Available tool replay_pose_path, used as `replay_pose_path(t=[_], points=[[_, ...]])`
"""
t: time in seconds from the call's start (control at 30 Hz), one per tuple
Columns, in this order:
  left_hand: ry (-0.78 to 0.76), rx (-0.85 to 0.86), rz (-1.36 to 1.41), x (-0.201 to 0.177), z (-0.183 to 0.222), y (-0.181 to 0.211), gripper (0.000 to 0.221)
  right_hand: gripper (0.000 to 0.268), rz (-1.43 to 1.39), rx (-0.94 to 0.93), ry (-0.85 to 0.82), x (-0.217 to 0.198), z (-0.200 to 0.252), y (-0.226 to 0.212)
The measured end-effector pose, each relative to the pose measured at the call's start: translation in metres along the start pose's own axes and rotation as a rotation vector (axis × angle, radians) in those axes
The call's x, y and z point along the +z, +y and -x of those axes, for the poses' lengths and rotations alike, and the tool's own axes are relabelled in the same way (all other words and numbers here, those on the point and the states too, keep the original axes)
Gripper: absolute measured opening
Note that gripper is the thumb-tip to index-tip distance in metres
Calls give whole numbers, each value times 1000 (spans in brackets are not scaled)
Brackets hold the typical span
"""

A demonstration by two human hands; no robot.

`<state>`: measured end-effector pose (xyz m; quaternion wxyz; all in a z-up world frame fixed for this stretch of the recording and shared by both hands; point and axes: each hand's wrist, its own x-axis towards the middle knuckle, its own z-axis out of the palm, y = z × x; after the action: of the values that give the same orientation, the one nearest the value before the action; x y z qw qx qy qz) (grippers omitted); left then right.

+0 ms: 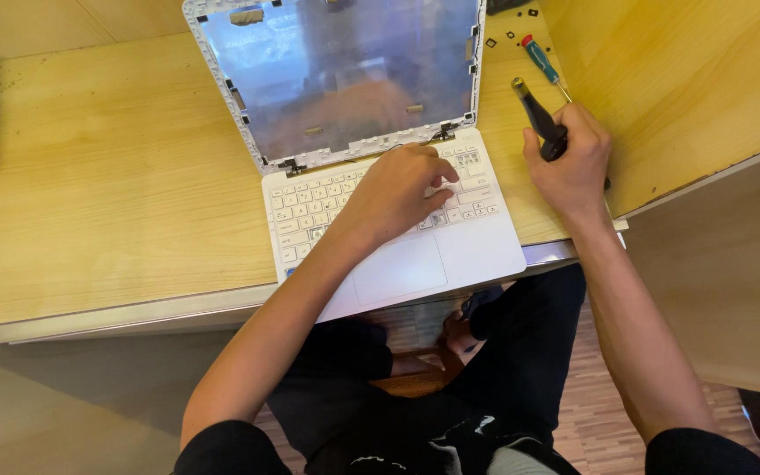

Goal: Repairing a laptop by disassembling the screen bezel and hinge assembly using a screwdriver

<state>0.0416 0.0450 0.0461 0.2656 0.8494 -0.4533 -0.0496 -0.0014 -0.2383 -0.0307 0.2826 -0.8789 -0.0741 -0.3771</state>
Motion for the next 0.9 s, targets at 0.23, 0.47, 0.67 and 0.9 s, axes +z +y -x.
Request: replay_pose_path(t=[0.23,0.47,0.67,0.9], points=[[45,-17,-274,37,-11,-2,19,23,-41,23,-70,2,-5,-14],[65,-128,-342,47,-26,10,13,25,-69,21,-79,4,-2,-10],[49,-256,-264,34,-35,25,11,26,-94,28,-83,3,-3,-7],[-6,-270,-263,31,-37,33,16,24,-109,53,-98,1,-4,-13]])
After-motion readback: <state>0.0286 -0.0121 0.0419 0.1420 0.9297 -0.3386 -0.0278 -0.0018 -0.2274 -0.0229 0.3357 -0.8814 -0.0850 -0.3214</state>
